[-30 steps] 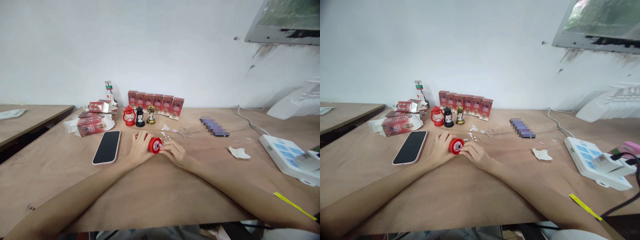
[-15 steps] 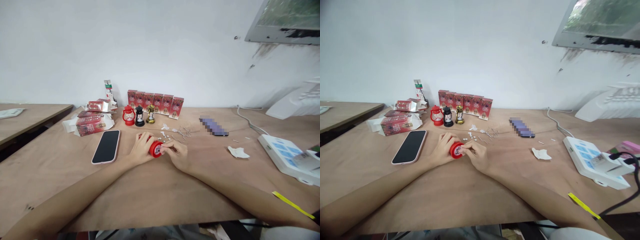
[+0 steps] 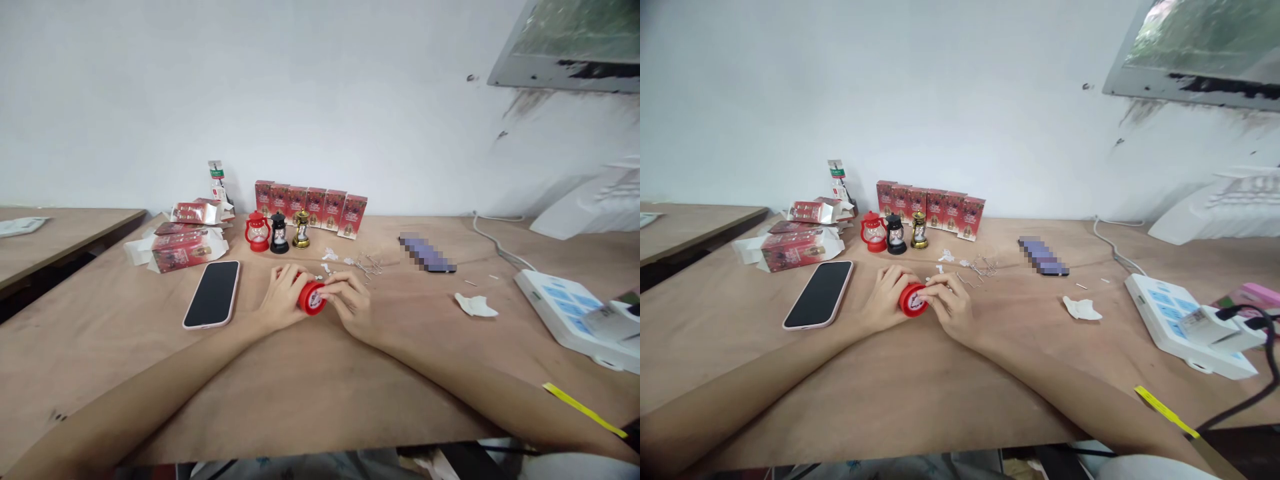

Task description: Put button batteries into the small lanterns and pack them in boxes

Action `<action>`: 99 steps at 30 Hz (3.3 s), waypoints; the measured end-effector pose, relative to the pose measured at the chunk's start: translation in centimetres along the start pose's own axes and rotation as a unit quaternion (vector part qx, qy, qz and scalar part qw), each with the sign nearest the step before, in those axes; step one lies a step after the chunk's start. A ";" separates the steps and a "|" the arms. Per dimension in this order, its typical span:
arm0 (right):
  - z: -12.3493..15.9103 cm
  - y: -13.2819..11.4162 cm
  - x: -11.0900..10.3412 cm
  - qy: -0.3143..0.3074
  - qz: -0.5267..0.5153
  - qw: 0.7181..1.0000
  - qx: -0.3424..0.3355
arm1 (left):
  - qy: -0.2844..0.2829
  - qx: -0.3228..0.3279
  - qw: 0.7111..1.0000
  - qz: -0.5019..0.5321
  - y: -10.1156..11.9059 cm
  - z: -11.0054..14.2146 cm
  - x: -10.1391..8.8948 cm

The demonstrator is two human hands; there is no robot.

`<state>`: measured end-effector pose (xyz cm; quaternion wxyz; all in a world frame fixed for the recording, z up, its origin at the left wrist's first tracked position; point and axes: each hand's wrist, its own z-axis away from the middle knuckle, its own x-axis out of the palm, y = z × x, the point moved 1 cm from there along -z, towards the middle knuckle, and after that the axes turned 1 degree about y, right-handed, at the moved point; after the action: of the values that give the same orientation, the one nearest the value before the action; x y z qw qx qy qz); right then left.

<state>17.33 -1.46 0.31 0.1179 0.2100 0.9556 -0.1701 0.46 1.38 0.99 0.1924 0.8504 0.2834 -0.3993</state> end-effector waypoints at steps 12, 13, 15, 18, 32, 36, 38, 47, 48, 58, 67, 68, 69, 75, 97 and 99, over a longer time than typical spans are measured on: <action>0.0 0.0 0.2 -0.007 0.017 1.000 -0.001 | -0.013 -0.015 1.000 -0.022 -0.1 -0.1 0.0; 0.0 0.0 0.2 -0.007 0.018 1.000 -0.002 | -0.014 -0.015 0.999 -0.024 -0.1 0.0 0.0; 0.0 0.1 0.2 -0.013 0.021 1.000 -0.003 | -0.017 -0.015 0.999 -0.028 -0.2 0.0 0.0; 0.1 0.3 0.3 -0.018 0.023 1.000 -0.004 | -0.016 -0.013 0.999 -0.028 -0.3 0.0 0.1; 0.1 0.2 0.3 -0.013 0.009 1.000 -0.017 | -0.009 -0.016 1.000 -0.013 -0.1 0.0 0.1; 0.1 0.2 0.2 -0.023 0.006 1.000 -0.010 | -0.015 -0.017 1.000 -0.013 -0.1 0.0 0.0; 0.1 0.2 0.2 -0.028 -0.005 1.000 -0.006 | -0.011 -0.016 1.000 -0.013 -0.1 0.0 0.0; 0.0 0.2 0.2 -0.034 -0.017 0.999 0.003 | -0.001 -0.015 1.000 -0.012 -0.2 0.0 0.1; 0.0 0.2 0.2 -0.034 -0.017 0.999 -0.001 | -0.001 -0.014 1.000 -0.013 -0.1 0.0 0.1; 0.1 0.5 0.4 -0.053 -0.022 0.998 -0.009 | -0.019 -0.015 0.999 -0.025 -0.2 0.0 0.0; 0.3 0.9 0.6 -0.020 -0.035 0.999 0.034 | -0.033 0.026 0.998 -0.043 0.0 0.0 -0.1; 0.2 0.9 0.5 -0.022 -0.031 0.999 0.028 | -0.030 0.025 0.998 -0.039 0.0 0.0 -0.1; 0.2 0.8 0.5 -0.024 -0.028 0.999 0.017 | -0.027 0.022 0.999 -0.031 0.0 0.0 -0.1; -0.2 0.6 0.0 -0.061 -0.016 0.995 -0.073 | 0.002 -0.016 1.000 0.015 0.0 0.0 -0.2; -0.1 0.6 0.0 -0.052 0.065 0.985 -0.152 | 0.031 0.012 0.999 -0.018 -0.1 0.0 -0.2; 0.0 0.6 0.0 -0.054 0.066 0.985 -0.151 | 0.036 0.016 0.999 -0.017 0.0 0.0 -0.3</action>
<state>17.62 -0.90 0.18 0.2105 0.2430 0.9465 -0.0272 0.34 1.35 1.22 0.1617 0.8622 0.2983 -0.3762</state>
